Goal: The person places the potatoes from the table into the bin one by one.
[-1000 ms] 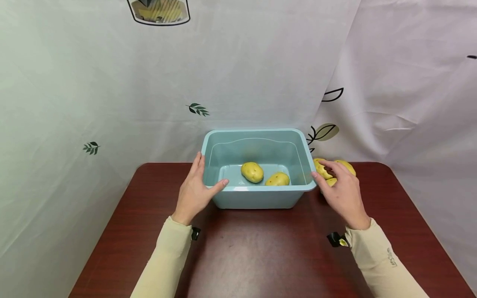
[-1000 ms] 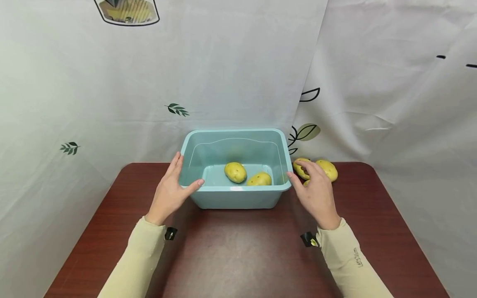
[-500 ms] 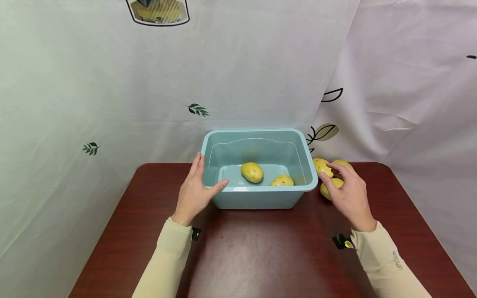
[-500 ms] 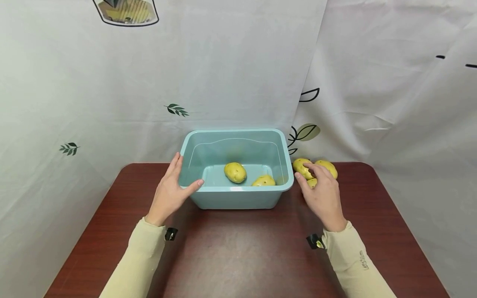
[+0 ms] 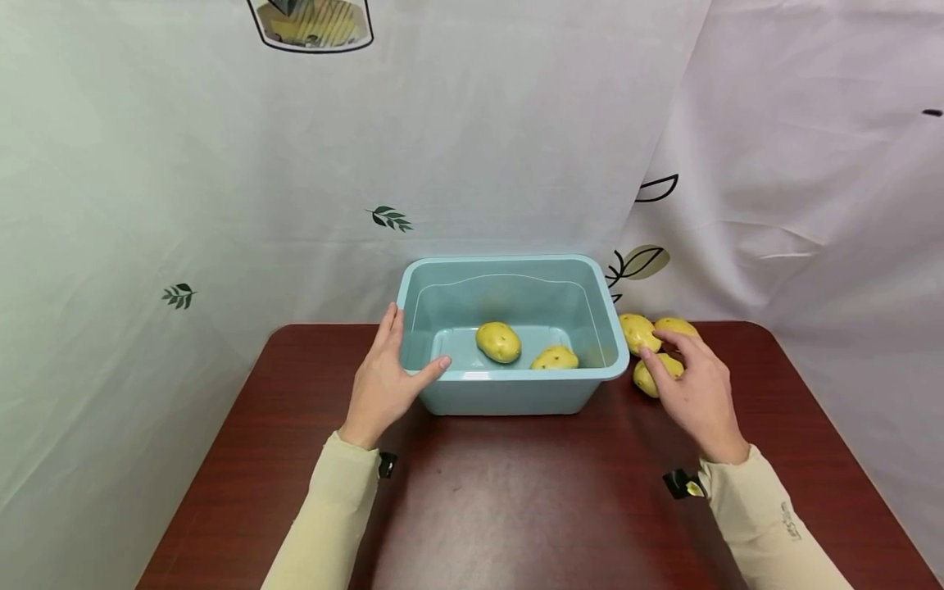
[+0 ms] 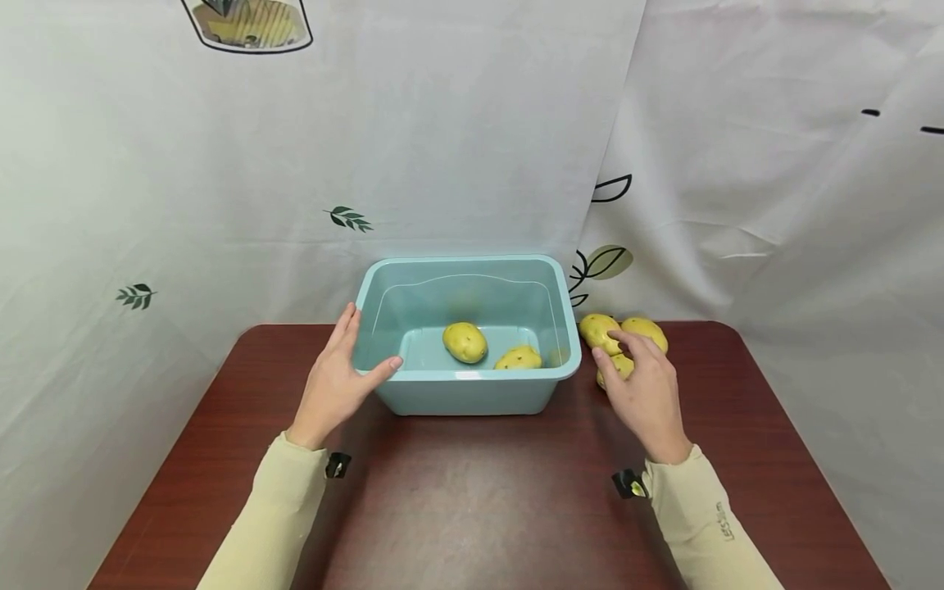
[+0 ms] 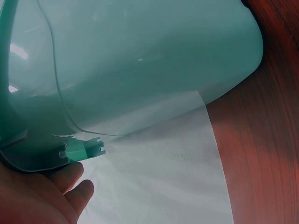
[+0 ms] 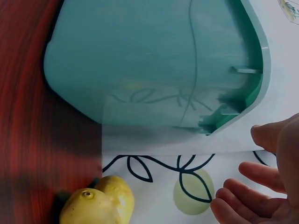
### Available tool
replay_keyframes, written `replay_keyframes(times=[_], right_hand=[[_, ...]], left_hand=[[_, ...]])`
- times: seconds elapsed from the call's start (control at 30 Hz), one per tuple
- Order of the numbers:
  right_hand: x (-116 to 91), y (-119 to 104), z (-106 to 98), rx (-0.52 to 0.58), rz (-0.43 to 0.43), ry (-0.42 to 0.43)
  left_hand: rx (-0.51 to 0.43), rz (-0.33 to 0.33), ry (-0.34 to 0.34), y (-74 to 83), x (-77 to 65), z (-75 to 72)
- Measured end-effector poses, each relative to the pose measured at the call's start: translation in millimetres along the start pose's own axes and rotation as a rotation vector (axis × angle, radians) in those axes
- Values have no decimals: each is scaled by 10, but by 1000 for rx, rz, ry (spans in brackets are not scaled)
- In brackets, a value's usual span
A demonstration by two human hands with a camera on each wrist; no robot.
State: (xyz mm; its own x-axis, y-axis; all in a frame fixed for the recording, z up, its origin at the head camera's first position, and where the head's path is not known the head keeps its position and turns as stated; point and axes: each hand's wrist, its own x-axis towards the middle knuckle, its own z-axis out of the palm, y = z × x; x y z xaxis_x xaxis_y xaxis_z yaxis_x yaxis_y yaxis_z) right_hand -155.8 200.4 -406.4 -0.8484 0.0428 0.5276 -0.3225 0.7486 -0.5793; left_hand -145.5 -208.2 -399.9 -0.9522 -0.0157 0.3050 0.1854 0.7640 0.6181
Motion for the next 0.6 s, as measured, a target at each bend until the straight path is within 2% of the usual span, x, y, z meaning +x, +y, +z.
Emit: replay_keyframes(times=[0.6], right_hand=[[-82,146,47,-36,8,12]], left_hand=[[3,0,-1,1,-4,-5]])
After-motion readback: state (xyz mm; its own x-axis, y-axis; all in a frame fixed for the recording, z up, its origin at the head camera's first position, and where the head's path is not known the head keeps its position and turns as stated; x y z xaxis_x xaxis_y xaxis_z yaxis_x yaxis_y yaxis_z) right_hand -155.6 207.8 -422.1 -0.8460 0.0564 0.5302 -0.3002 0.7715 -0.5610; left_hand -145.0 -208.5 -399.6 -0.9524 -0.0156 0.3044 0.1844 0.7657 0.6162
